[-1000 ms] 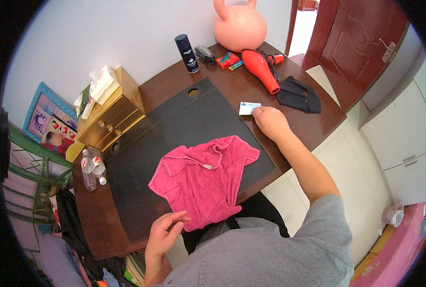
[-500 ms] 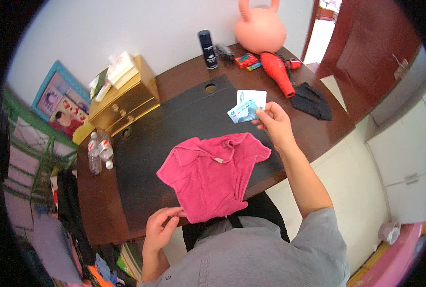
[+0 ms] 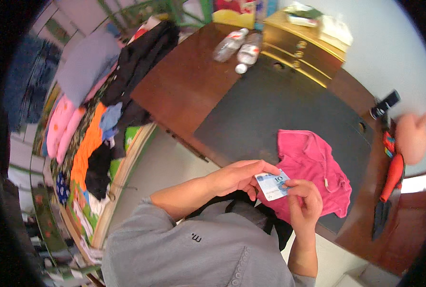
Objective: The person cleans a wooden desk and a pink kettlebell using a pink cloth. They first wipe the desk surface, then pick up the kettlebell and wipe it thoroughly on all sides before placing it back down and wiping the desk again.
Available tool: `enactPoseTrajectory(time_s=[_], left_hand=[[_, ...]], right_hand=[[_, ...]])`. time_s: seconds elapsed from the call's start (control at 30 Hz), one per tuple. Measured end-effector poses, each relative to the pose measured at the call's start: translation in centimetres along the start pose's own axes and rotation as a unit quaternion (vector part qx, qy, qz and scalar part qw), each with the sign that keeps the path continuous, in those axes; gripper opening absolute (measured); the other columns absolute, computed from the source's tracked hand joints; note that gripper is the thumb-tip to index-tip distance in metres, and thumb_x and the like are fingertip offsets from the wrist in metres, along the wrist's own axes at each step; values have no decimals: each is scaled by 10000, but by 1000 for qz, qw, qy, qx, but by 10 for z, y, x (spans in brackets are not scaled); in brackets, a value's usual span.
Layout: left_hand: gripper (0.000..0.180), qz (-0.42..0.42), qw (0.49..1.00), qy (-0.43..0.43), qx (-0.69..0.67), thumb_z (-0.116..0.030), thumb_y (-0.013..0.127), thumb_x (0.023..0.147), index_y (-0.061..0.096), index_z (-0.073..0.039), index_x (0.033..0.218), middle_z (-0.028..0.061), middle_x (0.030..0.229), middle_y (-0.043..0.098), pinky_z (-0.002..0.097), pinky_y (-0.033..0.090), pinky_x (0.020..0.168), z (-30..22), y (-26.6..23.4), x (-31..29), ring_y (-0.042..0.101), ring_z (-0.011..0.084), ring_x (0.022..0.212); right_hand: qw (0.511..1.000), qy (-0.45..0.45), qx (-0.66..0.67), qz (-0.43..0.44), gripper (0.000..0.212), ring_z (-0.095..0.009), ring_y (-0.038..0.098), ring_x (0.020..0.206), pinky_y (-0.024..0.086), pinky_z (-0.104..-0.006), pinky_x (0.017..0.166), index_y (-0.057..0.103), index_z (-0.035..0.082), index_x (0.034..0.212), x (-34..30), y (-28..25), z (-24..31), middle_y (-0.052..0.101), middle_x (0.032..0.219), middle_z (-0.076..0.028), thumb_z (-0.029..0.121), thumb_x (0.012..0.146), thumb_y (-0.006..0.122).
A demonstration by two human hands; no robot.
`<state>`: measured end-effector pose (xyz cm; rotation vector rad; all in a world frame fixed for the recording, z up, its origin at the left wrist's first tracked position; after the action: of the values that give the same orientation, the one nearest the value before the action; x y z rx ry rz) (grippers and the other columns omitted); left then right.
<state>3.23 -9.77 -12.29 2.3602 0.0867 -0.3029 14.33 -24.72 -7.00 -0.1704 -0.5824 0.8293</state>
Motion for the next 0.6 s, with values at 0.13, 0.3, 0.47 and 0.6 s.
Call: enactPoseTrajectory(time_s=[0.13,0.3,0.47,0.6], left_hand=[[496,-106,987,17,119,-291,693,1011,524,-53,1413,51,1100,700,250,534,665,1,-25,-28,684,125,942],[380,-154,980,45,115,-216,722,984,592,-45,1298,49,1056,724,248,500,616,12,-59,-50,669,95,849],[258,-195,958,101,183,-173,708,1003,611,-39,1202,24,966,748,234,484,622,-3,-65,-59,663,69,793],[209,-176,945,133,242,-101,694,1006,615,-11,1178,46,960,753,241,526,699,-11,-44,-42,683,73,836]], right_hand=[[992,-67,-33,98,211,-273,717,952,561,-343,807,663,29,906,7,41,23,742,1029,-146,-138,779,677],[978,-99,-4,182,227,-284,720,970,575,-347,810,687,23,952,8,72,30,737,1121,-149,-130,785,688],[990,44,90,95,244,-229,718,984,578,-329,833,711,5,1112,9,66,23,684,1232,-178,-65,883,661],[980,155,99,74,168,-137,679,829,547,-283,724,711,0,1103,-3,54,-4,684,1018,-97,24,938,696]])
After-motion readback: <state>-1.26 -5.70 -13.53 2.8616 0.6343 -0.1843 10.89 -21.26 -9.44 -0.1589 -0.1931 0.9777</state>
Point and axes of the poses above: each hand's wrist, its own x-axis towards the middle knuckle, its own y-axis out of the palm, z = x × y, the point moved 7 cm from there along x, towards the middle knuckle
